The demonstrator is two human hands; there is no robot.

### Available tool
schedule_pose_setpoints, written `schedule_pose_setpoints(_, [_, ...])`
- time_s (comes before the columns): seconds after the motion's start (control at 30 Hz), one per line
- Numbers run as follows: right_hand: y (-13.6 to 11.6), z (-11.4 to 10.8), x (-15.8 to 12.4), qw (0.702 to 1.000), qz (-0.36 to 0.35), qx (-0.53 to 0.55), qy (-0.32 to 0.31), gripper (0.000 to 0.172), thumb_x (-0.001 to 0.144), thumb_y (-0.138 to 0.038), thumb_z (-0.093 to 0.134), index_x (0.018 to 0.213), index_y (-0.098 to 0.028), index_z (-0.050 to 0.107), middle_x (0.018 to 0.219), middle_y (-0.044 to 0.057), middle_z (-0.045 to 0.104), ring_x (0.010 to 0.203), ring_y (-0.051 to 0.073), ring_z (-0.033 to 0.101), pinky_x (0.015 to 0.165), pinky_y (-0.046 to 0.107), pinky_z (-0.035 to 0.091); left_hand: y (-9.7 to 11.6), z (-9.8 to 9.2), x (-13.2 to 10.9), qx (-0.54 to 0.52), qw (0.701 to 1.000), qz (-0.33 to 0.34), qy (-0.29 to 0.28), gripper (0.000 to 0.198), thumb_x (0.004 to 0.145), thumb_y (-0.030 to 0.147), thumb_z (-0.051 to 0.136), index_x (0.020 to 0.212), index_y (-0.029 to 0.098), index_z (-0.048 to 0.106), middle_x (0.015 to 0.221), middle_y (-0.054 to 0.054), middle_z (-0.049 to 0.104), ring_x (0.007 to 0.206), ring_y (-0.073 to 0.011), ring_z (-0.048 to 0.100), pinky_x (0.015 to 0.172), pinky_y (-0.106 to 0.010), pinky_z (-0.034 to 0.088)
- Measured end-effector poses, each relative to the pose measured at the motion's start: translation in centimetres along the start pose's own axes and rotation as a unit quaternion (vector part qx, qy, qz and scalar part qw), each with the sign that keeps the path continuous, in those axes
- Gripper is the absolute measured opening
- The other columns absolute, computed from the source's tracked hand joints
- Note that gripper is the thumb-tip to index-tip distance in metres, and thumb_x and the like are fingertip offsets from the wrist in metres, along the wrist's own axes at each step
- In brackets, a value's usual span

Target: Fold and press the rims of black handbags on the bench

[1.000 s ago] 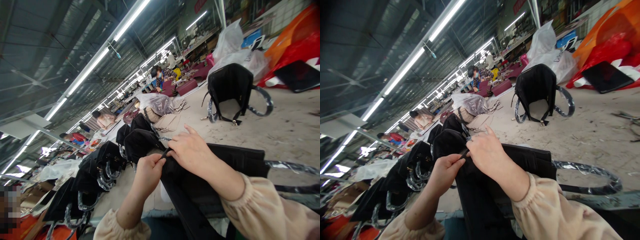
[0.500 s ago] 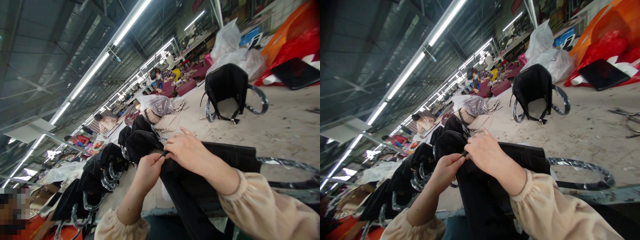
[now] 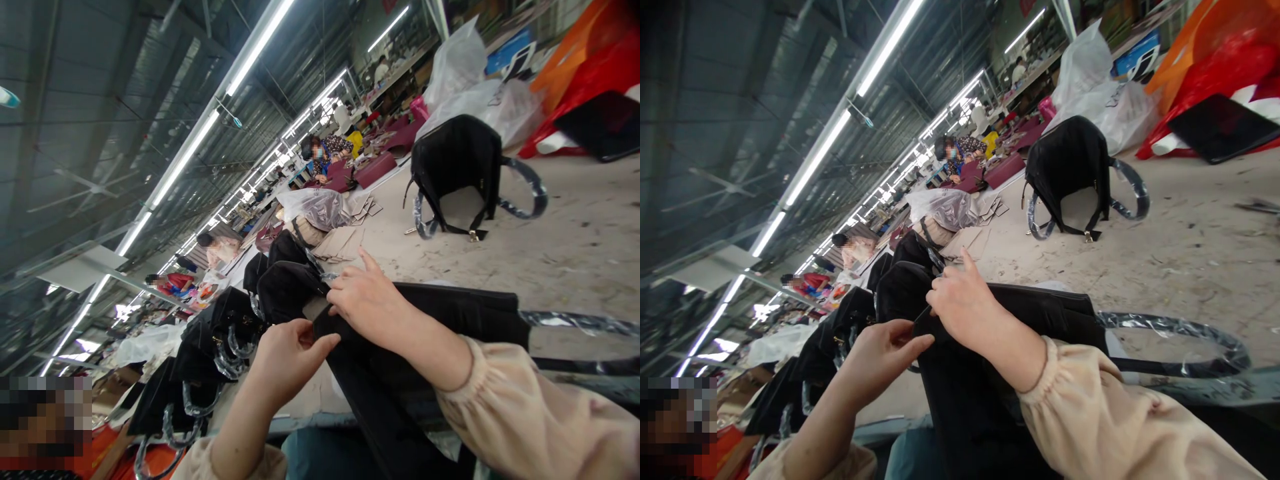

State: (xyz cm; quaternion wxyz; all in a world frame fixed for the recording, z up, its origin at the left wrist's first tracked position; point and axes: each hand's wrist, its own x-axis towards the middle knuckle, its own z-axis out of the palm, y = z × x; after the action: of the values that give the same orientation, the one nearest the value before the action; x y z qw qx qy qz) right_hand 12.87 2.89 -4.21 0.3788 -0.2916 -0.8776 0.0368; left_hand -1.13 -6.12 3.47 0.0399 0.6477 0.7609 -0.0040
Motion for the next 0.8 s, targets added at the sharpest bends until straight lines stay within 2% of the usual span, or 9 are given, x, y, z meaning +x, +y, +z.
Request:
schedule_pose_setpoints(0.1, [0.0,-0.1,-0.1,1.0,0.001,-0.005,0.0,0.011,0.085,-0.025,0.061,0.078,-0.02,0.067,0.081,0.002,0.068,0.09,0.022,0.054,0.109,0.059,0.01,0.8,0.0,0.0,0.098,0.995,-0.002,-0.001,0.047,0.078,0.056,0.054,0.052,0.018,0.05,0.049,0.002,0.046,0.047,-0.011,0.04,0.049,-0.025,0.018])
schedule_pose_setpoints(0.23, [-0.1,-0.2,-0.2,1.0,-0.008,-0.008,0.005,0.011,0.086,-0.026,0.061,0.078,-0.019,0.067,0.082,0.002,0.067,0.09,0.023,0.054,0.109,0.059,0.013,0.7,0.5,0.7,0.146,0.989,-0.007,0.013,0.041,0.082,0.042,0.049,0.049,0.018,0.045,0.046,0.001,0.045,0.045,-0.0113,0.039,0.051,-0.027,0.015])
schedule_pose_setpoints(0.37, [-0.2,0.0,-0.1,1.0,-0.021,-0.012,0.006,0.014,0.086,-0.026,0.059,0.076,-0.02,0.066,0.079,0.002,0.067,0.089,0.022,0.054,0.11,0.057,0.013,0.3,0.9,0.9,0.159,0.987,-0.011,0.017,0.038,0.085,0.034,0.043,0.052,0.018,0.051,0.049,-0.001,0.051,0.048,-0.0135,0.046,0.052,-0.027,0.017])
schedule_pose_setpoints(0.5, [-0.4,0.2,0.0,0.999,-0.029,-0.015,0.009,0.017,0.088,-0.025,0.055,0.076,-0.02,0.066,0.077,0.002,0.066,0.087,0.022,0.055,0.11,0.057,0.015,0.2,1.2,0.7,0.172,0.985,-0.012,0.032,0.038,0.087,0.033,0.042,0.055,0.019,0.055,0.054,-0.003,0.058,0.056,-0.0165,0.054,0.054,-0.027,0.021])
schedule_pose_setpoints(0.7, [-0.6,0.3,-0.1,0.999,-0.025,-0.029,0.015,0.017,0.088,-0.025,0.054,0.076,-0.02,0.065,0.077,0.001,0.065,0.088,0.022,0.055,0.112,0.053,0.015,-0.2,1.7,0.5,0.124,0.991,-0.012,0.057,0.04,0.089,0.033,0.042,0.052,0.018,0.049,0.051,-0.001,0.054,0.053,-0.0146,0.051,0.054,-0.026,0.023])
schedule_pose_setpoints(0.8, [-0.6,0.3,-0.2,0.999,-0.019,-0.024,0.01,0.017,0.088,-0.026,0.056,0.075,-0.021,0.065,0.077,0.001,0.065,0.088,0.023,0.056,0.111,0.055,0.015,-0.4,1.4,0.5,0.131,0.99,-0.014,0.058,0.038,0.088,0.035,0.045,0.054,0.019,0.051,0.052,-0.001,0.056,0.053,-0.0146,0.052,0.053,-0.026,0.022])
